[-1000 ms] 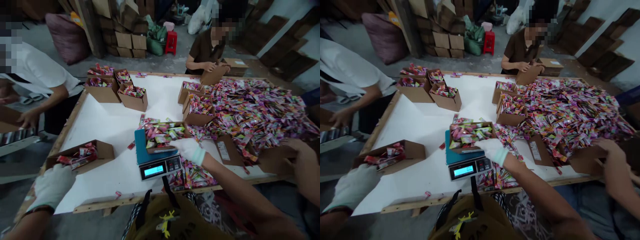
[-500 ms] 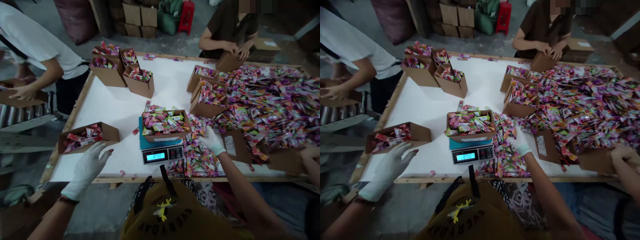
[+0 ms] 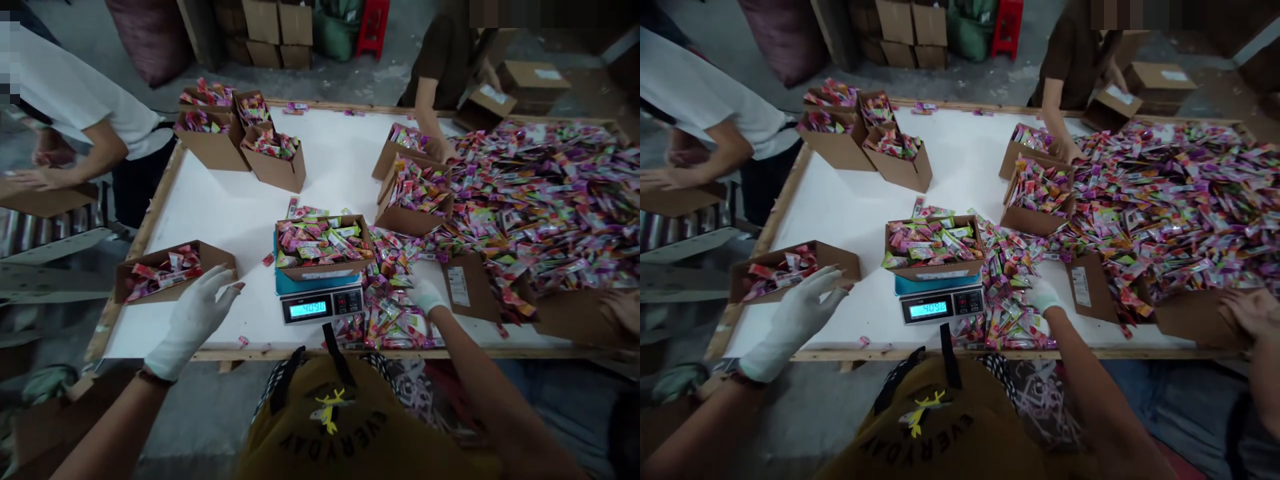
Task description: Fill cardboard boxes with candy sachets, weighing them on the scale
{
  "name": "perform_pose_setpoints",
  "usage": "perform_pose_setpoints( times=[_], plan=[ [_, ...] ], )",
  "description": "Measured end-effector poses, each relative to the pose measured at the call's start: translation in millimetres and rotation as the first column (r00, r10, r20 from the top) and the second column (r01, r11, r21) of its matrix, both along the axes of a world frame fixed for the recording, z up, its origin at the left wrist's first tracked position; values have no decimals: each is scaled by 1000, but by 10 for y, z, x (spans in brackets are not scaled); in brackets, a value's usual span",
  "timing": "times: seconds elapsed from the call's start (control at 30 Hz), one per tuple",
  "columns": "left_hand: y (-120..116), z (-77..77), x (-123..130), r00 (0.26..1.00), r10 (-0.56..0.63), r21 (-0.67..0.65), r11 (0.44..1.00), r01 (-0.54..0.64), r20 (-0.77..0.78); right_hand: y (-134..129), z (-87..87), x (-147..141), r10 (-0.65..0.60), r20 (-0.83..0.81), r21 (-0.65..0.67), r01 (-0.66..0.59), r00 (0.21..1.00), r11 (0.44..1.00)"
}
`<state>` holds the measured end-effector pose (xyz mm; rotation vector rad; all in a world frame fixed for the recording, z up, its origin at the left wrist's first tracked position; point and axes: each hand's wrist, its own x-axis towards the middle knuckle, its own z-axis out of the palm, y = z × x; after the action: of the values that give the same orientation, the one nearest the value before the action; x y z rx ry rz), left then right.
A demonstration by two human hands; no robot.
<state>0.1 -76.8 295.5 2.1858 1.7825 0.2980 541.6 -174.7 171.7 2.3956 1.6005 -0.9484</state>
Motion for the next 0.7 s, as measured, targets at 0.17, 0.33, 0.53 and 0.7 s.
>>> perform_pose_setpoints(
  times=[0.17, 0.33, 0.53, 0.7],
  plan=[
    [62, 73, 203, 1000, -21, -4, 1000, 21, 21, 249, 625, 251, 119, 38, -8, -119, 992, 993],
    [97, 151, 305, 995, -30, 13, 999, 29, 90, 364, 1073, 250, 233, 0, -45, -233, 972, 971],
    [254, 244, 631, 963, -60, 75, 996, 42, 261, 660, 1275, -385, 317, -105, 587, -198, 943, 785],
    [457, 396, 1185, 943, -309, 103, 949, 298, 123, 1091, 1372, -1076, 316, -81, 676, -180, 945, 714]
  ],
)
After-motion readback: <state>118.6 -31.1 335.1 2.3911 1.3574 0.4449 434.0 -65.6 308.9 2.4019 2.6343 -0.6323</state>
